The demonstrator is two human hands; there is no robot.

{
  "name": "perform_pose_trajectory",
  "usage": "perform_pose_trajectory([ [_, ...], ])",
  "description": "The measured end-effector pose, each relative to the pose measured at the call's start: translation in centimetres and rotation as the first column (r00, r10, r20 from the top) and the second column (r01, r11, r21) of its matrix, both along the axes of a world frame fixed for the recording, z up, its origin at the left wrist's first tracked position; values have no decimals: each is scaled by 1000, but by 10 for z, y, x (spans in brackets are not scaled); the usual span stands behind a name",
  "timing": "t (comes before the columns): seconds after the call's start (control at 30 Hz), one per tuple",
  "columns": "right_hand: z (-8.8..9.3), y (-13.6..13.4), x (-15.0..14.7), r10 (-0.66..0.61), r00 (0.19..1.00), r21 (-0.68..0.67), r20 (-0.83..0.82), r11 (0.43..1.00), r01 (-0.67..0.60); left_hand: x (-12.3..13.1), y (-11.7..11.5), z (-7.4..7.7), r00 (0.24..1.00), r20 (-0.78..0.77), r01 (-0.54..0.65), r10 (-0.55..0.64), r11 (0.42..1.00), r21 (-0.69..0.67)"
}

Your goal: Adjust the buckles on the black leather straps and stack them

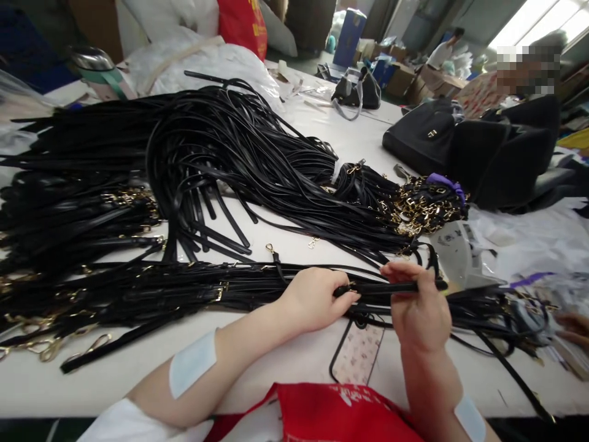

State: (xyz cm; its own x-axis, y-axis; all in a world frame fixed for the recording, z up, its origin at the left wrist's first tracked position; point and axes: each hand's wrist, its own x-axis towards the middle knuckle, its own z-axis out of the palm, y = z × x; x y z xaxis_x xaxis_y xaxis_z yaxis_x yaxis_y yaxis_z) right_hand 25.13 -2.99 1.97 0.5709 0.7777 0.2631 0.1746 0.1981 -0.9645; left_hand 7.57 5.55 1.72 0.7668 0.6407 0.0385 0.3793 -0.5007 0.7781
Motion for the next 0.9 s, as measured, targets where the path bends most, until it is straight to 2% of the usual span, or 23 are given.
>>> perform_pose_trajectory([
  [0.13,-2,-8,2,190,946,-211,264,968,-136,0,-4,0,1000,5,-8,8,1000,17],
  [0.2,-6,-12,0,242,920,-316,308,938,-141,0,-5,0,1000,17,4,-4,1000,22],
  [0.23,-8,-15,0,227,927,-340,299,933,-118,0,-4,0,1000,20,11,-11,1000,19],
  [0.33,-14,-20,1,91,966,-325,243,946,-7,1,-2,-2,1000,18,10,-10,1000,6],
  [0.4,-18,-22,3,37,983,-298,182,954,19,2,-1,-4,1000,18,-4,3,1000,9],
  [0.63,-17,-21,-1,-11,1000,-219,-10,976,9,4,0,-8,1000,31,-4,4,1000,-8],
  [0.9,-14,-18,-4,-6,996,-210,-85,978,-12,2,-1,-5,1000,22,-5,4,1000,11],
])
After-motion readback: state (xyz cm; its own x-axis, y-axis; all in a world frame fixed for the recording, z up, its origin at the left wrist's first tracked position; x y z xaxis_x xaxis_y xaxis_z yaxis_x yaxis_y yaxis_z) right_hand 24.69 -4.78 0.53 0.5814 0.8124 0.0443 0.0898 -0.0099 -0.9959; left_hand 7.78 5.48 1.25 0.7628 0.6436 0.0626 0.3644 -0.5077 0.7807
